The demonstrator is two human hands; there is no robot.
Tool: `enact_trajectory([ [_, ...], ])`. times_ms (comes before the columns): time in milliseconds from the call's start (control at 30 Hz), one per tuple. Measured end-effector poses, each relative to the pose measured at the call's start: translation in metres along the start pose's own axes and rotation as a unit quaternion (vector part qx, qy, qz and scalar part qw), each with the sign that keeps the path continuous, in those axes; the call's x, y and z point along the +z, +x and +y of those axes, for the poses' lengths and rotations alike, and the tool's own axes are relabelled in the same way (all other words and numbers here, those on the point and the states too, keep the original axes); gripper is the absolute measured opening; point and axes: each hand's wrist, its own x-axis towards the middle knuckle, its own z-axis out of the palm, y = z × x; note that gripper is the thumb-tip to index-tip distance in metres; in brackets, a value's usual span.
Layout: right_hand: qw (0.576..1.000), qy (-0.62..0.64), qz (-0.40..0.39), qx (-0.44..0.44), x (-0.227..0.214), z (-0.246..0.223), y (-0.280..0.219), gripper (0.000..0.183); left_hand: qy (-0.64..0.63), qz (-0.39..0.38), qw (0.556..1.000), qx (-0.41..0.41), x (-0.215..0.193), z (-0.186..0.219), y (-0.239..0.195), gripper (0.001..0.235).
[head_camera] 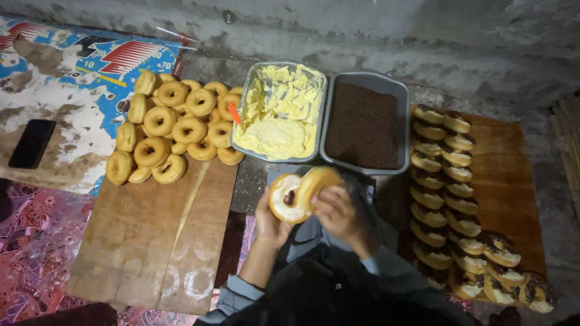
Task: The person splits plain donuts in half, spreads a yellow filling on the bottom half, and dips the top half into a tray of dark crumbs before assembling them. The finished donuts are placed in a row on a wooden board.
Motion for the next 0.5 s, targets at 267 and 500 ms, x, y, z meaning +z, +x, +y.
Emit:
enact_trajectory([
  [267, 0.995, 0.092, -0.005, -0.025, -0.004, -0.009, 0.009, 0.047, 0.006, -0.001, 1.0, 0.018, 0.002, -0.004, 0.0, 0.061],
  [500, 0.962, 0.118, 0.047, 0.242, -0.023, 0.002, 0.036, 0.046, 0.011, 0.082, 0.996, 0.012, 0.001, -0.005, 0.0, 0.058],
])
